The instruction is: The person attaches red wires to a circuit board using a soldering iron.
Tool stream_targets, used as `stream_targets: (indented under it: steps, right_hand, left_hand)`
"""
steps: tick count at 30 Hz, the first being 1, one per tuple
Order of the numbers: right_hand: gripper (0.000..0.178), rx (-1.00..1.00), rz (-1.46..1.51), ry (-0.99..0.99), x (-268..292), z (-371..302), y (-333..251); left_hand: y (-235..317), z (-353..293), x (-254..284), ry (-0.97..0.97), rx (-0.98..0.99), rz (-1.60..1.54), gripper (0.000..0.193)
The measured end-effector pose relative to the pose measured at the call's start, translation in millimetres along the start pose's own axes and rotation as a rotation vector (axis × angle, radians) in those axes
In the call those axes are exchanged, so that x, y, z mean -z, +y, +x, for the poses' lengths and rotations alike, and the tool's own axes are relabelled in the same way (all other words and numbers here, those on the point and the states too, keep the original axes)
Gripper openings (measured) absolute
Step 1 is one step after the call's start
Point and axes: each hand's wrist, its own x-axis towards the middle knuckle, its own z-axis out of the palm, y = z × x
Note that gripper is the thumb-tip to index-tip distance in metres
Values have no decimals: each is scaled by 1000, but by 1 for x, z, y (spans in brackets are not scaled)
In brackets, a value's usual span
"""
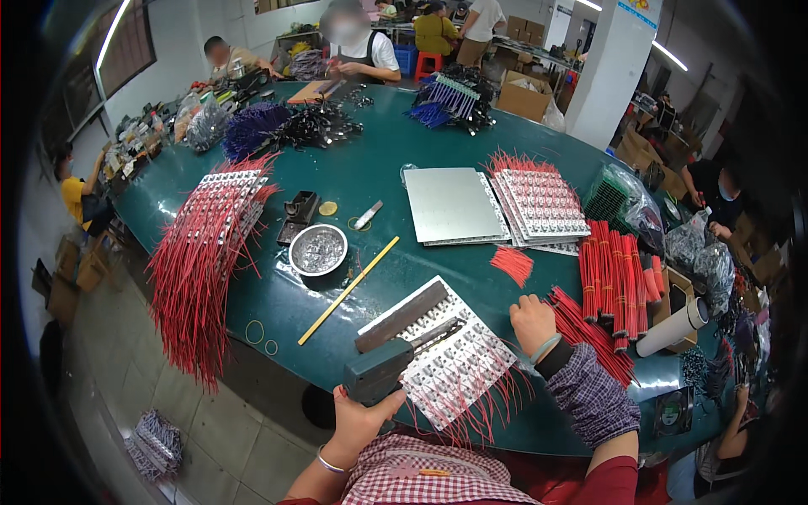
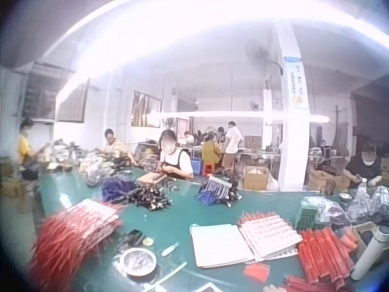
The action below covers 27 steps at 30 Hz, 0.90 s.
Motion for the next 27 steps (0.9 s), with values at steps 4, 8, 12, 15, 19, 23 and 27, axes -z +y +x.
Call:
stream_targets:
  steps: [4, 8, 12, 15, 19, 23, 27]
  right_hand:
    - [5, -12, 113, 20, -1, -8, 1]
    - [4, -143, 267, 27, 0, -21, 5]
    - [11, -237, 559, 329, 11, -23, -8]
    - [12, -235, 651, 359, 8, -23, -20]
    - [18, -279, 789, 365, -4, -24, -36]
    - [19, -306, 875, 352, -8, -21, -44]
    - [21, -256, 888, 361, -14, -11, -47]
  left_hand:
    - [-1, 13, -2, -37, 29, -33, 22]
    - [-2, 37, -9, -70, 90, -31, 24]
    - [0, 54, -21, -25, 116, 54, 39]
    - [-4, 63, -25, -33, 107, 49, 44]
    - [-17, 65, -28, -19, 137, 128, 43]
    - [-29, 62, -27, 2, 164, 169, 42]
    - [-34, 62, -25, 30, 124, 196, 40]
